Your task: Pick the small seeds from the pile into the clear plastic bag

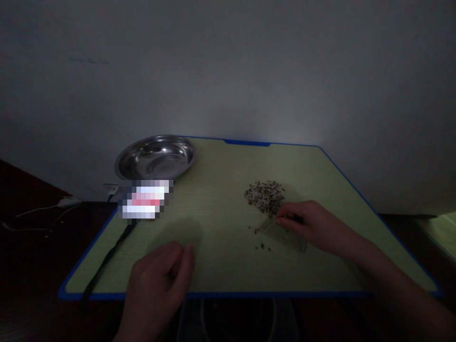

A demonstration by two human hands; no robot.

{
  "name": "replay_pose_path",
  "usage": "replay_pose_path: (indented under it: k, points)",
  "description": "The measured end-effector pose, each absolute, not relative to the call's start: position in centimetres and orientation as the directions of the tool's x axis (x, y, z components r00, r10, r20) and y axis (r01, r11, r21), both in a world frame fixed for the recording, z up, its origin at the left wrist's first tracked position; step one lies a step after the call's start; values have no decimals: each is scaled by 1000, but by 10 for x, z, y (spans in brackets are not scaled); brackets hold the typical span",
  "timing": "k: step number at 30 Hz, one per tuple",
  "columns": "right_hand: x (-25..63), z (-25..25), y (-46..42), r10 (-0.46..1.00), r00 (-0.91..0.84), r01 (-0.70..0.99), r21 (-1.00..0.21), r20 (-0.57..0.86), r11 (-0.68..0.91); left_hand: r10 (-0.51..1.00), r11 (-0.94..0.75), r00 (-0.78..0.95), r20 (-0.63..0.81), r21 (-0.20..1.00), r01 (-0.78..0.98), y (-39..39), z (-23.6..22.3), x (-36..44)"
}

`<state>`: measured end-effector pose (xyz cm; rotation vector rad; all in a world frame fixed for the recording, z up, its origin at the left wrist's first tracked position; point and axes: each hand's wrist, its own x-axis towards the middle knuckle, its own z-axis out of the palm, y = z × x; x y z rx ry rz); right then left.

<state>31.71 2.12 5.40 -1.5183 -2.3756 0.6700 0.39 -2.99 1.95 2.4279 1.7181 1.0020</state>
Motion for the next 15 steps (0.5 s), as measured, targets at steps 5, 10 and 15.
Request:
replay_pose_path:
  k: [5,10,15]
  points:
    - [318,55,23,909,-415,791,-511,-42,337,843,-405,193,502,357,842,-29,17,3]
    - [311,56,23,903,-428,791,-499,-39,353,853,-394,184,489,372,840,-29,15,3]
    - [308,56,25,895,-445,773,-515,-26,370,872,-372,167,460,399,838,-30,20,5]
